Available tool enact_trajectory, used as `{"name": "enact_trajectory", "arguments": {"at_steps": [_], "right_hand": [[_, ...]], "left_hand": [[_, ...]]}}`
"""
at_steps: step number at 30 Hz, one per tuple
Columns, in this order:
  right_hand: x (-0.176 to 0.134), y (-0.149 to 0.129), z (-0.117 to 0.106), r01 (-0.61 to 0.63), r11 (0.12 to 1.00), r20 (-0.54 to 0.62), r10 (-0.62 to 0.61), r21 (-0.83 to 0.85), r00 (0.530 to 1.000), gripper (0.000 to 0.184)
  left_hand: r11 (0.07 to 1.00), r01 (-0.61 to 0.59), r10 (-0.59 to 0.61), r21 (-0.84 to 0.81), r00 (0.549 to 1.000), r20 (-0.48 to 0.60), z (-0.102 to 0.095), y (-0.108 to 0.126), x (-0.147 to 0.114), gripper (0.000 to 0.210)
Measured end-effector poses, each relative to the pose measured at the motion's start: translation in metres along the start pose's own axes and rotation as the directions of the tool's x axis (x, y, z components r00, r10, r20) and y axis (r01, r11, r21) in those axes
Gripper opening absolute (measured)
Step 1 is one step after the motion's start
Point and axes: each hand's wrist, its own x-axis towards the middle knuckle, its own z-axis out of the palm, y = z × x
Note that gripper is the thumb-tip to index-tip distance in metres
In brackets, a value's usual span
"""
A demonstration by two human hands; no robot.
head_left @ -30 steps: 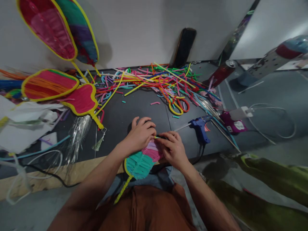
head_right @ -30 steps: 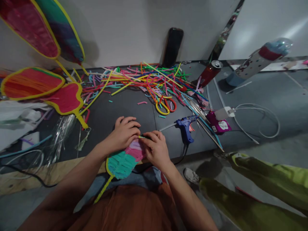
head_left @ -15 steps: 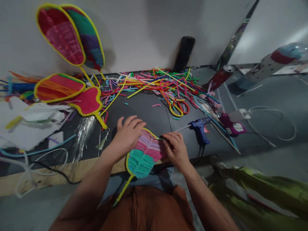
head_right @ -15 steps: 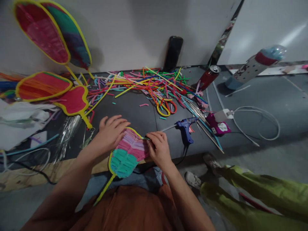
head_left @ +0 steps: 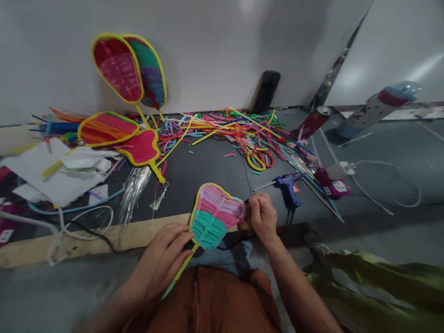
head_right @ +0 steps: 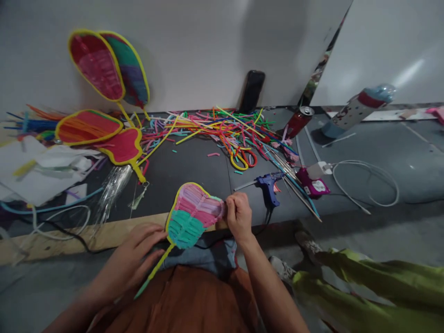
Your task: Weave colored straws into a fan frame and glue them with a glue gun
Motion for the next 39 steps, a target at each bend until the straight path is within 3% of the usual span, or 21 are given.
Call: {"name": "enact_trajectory", "arguments": {"at_steps": [3, 7, 11, 15, 18, 21, 26, 30, 35, 39], "right_hand": [[0.004, -0.002, -0.003, 0.040, 0.999, 0.040, -0.039, -0.009, 0.998, 0.018], [0.009, -0.003, -0.002, 0.079, 0.995, 0.133, -0.070, -0.064, 0.989, 0.024], [0.013, -0.007, 0.002, 0.108, 0.979, 0.233, -0.066, -0.173, 0.970, 0.028], [0.014, -0.014, -0.001, 0.104, 0.984, 0.239, -0.067, -0.146, 0.969, 0.030], [0.012, -0.017, -0.012, 0.066, 0.994, 0.190, -0.047, -0.090, 0.981, 0.028], [0.006, -0.014, -0.027, 0.021, 0.999, 0.121, -0.016, -0.044, 0.993, 0.024], [-0.011, 0.001, -0.047, -0.191, 0.981, 0.057, 0.192, -0.024, 0.980, 0.027], [-0.020, 0.005, -0.054, -0.287, 0.956, 0.027, 0.289, -0.067, 0.957, 0.034], [-0.007, 0.000, -0.052, -0.219, 0.956, 0.092, 0.240, -0.194, 0.966, 0.037], [0.025, -0.007, -0.034, -0.109, 0.955, 0.185, 0.164, -0.275, 0.969, 0.033]], "left_hand": [[0.976, 0.169, -0.172, -0.140, 0.985, -0.014, 0.000, 0.008, -0.025, 0.022], [0.853, 0.417, -0.397, -0.314, 0.909, 0.128, 0.007, 0.006, -0.051, 0.025], [0.612, 0.637, -0.554, -0.469, 0.768, 0.321, 0.028, -0.008, -0.066, 0.042], [0.291, 0.738, -0.477, -0.609, 0.663, 0.576, 0.051, -0.011, -0.062, 0.062], [0.122, 0.714, -0.401, -0.689, 0.671, 0.624, 0.055, -0.006, -0.053, 0.065], [0.030, 0.659, -0.367, -0.752, 0.707, 0.605, 0.050, -0.001, -0.048, 0.057], [-0.084, 0.591, -0.450, -0.802, 0.696, 0.560, 0.036, 0.001, -0.047, 0.051], [-0.125, 0.545, -0.557, -0.829, 0.652, 0.513, 0.026, 0.002, -0.043, 0.054], [-0.107, 0.531, -0.624, -0.841, 0.622, 0.473, 0.020, 0.002, -0.033, 0.055], [-0.087, 0.519, -0.637, -0.850, 0.628, 0.448, 0.021, 0.001, -0.029, 0.055]]}}
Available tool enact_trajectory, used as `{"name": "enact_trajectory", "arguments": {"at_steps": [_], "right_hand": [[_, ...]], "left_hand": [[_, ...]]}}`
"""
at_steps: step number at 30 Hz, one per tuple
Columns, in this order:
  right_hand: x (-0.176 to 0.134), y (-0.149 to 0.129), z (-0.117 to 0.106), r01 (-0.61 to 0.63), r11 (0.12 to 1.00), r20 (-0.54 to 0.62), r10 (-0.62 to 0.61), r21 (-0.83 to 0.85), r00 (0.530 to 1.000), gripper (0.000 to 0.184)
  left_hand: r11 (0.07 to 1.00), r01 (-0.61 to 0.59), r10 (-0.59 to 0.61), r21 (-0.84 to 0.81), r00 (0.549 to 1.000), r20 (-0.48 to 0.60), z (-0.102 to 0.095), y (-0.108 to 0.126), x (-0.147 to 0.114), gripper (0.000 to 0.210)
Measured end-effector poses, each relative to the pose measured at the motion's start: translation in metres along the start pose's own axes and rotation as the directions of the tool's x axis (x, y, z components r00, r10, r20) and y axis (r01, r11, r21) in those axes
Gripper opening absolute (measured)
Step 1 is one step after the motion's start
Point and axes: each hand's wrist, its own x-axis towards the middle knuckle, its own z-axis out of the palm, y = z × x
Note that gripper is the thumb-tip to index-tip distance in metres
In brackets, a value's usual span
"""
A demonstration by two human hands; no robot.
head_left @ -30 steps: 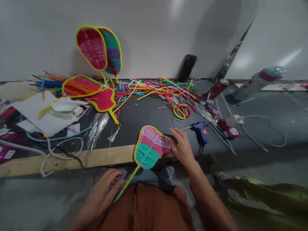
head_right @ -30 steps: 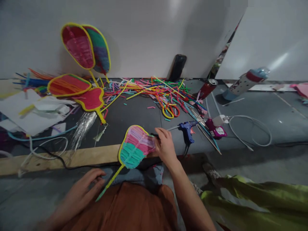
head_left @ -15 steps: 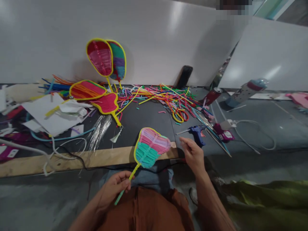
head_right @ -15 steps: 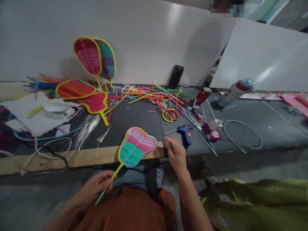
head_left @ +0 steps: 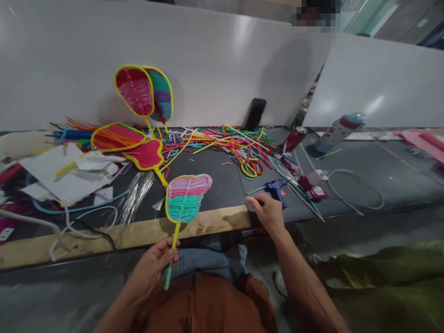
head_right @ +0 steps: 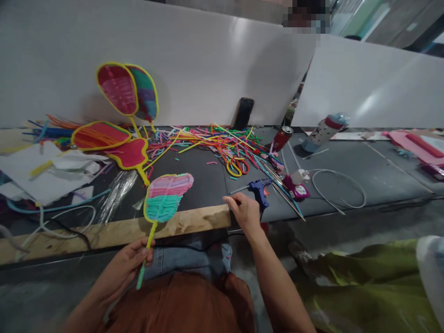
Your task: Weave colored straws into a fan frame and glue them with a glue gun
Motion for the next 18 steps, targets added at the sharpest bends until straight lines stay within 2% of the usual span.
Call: {"name": "enact_trajectory", "arguments": {"at_steps": [3, 6, 8, 10, 13, 18], "right_hand": [[0.028, -0.017, 0.022, 0.139, 0.990, 0.118, -0.135, -0.034, 0.984, 0.015], [0.049, -0.033, 0.051, 0.259, 0.965, 0.218, -0.246, -0.035, 0.945, 0.025], [0.056, -0.040, 0.065, 0.299, 0.954, 0.264, -0.280, -0.034, 0.923, 0.018], [0.054, -0.042, 0.069, 0.311, 0.950, 0.282, -0.291, -0.029, 0.914, 0.016], [0.038, -0.035, 0.050, 0.276, 0.961, 0.229, -0.264, -0.025, 0.937, 0.020], [-0.005, -0.006, -0.024, 0.129, 0.991, 0.044, -0.128, -0.025, 0.991, 0.029]], "left_hand": [[1.000, -0.015, 0.015, 0.004, 1.000, 0.013, 0.000, -0.002, -0.001, 0.053], [1.000, -0.019, 0.019, 0.007, 1.000, 0.015, 0.001, -0.003, -0.003, 0.051], [0.999, -0.040, 0.040, 0.012, 0.999, 0.019, 0.002, -0.003, -0.004, 0.050], [0.997, -0.075, 0.074, 0.025, 0.997, 0.033, 0.003, -0.002, -0.004, 0.049], [0.994, -0.093, 0.090, 0.062, 0.994, 0.059, 0.003, -0.003, 0.000, 0.048], [0.986, -0.096, 0.077, 0.138, 0.987, 0.140, 0.008, -0.009, 0.013, 0.052]]}}
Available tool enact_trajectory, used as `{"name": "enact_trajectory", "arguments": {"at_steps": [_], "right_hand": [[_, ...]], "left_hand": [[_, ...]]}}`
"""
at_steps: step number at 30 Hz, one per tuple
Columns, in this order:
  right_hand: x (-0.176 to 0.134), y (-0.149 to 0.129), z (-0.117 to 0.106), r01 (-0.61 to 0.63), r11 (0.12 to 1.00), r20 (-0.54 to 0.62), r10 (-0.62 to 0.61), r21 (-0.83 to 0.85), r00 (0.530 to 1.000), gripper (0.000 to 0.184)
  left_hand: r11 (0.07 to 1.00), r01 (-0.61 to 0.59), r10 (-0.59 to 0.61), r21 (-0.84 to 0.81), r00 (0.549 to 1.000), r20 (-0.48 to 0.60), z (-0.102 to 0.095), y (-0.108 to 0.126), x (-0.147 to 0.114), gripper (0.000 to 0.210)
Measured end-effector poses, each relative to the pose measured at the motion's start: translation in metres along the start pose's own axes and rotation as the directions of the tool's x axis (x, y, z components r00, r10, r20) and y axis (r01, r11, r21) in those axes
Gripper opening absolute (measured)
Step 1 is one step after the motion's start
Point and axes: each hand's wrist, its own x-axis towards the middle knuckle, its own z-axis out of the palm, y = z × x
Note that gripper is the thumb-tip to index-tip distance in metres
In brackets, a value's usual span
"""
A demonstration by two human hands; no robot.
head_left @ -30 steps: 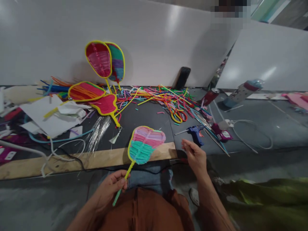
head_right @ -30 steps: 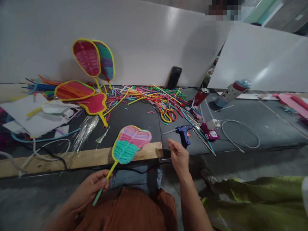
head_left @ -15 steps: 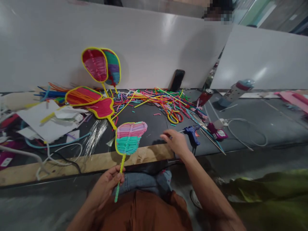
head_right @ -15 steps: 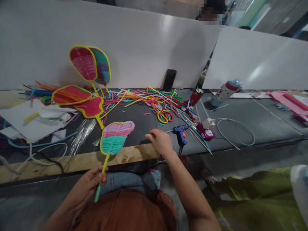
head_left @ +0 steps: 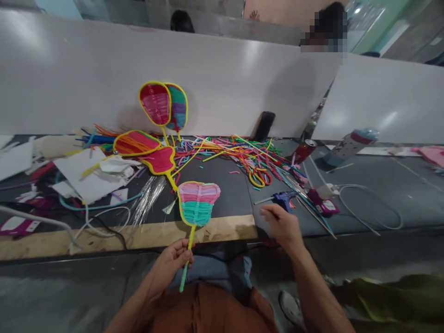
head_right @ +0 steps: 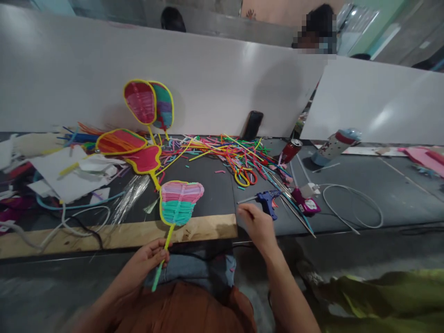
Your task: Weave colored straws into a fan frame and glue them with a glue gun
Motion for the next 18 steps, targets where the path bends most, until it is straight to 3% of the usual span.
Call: {"name": "enact_trajectory", "arguments": {"at_steps": [3, 6, 10, 13, 15, 18], "right_hand": [[-0.033, 0.011, -0.038, -0.219, 0.975, -0.147, 0.220, 0.023, 0.964, 0.031], [-0.065, 0.016, -0.059, -0.362, 0.932, -0.228, 0.351, -0.006, 0.908, 0.035], [-0.094, 0.022, -0.070, -0.477, 0.879, -0.328, 0.454, 0.015, 0.828, 0.043], [-0.098, 0.027, -0.078, -0.536, 0.837, -0.374, 0.534, 0.108, 0.759, 0.047], [-0.088, 0.029, -0.081, -0.504, 0.858, -0.390, 0.499, 0.099, 0.774, 0.047], [-0.052, 0.028, -0.073, -0.250, 0.968, -0.339, 0.247, 0.036, 0.908, 0.038]], "left_hand": [[0.994, -0.034, 0.032, 0.099, 0.999, 0.020, 0.002, -0.003, 0.004, 0.051], [0.948, -0.098, 0.096, 0.303, 0.995, 0.023, -0.003, 0.001, 0.002, 0.043], [0.721, -0.178, 0.240, 0.670, 0.971, -0.001, -0.019, 0.012, -0.006, 0.033], [0.626, -0.194, 0.339, 0.756, 0.940, -0.039, -0.027, 0.020, -0.011, 0.034], [0.614, -0.200, 0.406, 0.764, 0.909, -0.089, -0.029, 0.024, -0.011, 0.033], [0.599, -0.202, 0.504, 0.775, 0.847, -0.170, -0.028, 0.029, -0.007, 0.029]]}}
